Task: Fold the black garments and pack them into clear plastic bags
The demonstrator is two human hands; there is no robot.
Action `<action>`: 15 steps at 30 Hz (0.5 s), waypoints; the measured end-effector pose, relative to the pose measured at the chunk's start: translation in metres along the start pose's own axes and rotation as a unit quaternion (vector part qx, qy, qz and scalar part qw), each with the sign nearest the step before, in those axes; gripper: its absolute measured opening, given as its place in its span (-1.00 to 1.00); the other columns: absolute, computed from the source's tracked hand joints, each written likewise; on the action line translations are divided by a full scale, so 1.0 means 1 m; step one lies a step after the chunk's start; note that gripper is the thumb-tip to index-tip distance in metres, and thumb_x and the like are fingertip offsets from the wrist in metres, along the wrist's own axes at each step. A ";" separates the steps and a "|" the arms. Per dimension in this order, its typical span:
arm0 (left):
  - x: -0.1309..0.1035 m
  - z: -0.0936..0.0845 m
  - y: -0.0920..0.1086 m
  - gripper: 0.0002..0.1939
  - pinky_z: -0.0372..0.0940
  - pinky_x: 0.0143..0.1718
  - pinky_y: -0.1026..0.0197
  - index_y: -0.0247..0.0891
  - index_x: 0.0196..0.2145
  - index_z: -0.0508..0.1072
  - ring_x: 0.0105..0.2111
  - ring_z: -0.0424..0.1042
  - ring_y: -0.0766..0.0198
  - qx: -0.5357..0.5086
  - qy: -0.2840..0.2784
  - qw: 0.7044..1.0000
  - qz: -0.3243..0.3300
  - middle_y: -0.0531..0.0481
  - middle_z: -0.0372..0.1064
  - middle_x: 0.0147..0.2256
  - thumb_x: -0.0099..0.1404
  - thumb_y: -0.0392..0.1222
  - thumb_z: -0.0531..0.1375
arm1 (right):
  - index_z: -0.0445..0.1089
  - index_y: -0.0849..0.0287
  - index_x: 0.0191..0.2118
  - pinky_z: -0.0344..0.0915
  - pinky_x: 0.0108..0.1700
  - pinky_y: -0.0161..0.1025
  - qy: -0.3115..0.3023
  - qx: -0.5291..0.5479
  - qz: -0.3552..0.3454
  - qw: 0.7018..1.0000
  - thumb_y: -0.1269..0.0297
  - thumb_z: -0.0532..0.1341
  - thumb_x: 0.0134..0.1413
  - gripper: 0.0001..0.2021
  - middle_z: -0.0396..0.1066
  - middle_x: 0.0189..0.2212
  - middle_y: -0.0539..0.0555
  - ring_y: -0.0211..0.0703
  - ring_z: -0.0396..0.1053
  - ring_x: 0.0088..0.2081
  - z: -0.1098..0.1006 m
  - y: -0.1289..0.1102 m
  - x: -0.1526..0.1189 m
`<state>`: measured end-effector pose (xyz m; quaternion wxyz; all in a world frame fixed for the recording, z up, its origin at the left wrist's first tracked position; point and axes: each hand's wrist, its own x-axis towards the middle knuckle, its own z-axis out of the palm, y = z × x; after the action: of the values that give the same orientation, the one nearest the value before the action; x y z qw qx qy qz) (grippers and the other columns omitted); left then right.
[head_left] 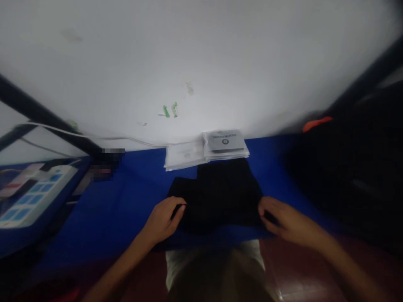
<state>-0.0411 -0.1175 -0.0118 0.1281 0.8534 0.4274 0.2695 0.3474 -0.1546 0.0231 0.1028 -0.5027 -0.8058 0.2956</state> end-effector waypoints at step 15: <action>0.031 0.009 -0.019 -0.70 0.39 -0.19 0.18 -0.17 -0.02 0.34 -0.20 0.53 0.17 -0.002 -0.036 0.995 -0.094 -0.03 0.49 -0.15 0.45 0.01 -0.02 | 0.30 0.08 0.06 0.41 -0.09 0.05 0.119 -0.095 -0.050 0.987 0.36 0.21 0.05 -0.60 0.45 -0.13 0.18 0.10 0.44 -0.10 0.034 -0.009 0.016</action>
<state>-0.0335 -0.0813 -0.0167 0.1696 0.8182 0.5005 0.2266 0.3178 -0.1563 -0.0010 0.1641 -0.5006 -0.8366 0.1502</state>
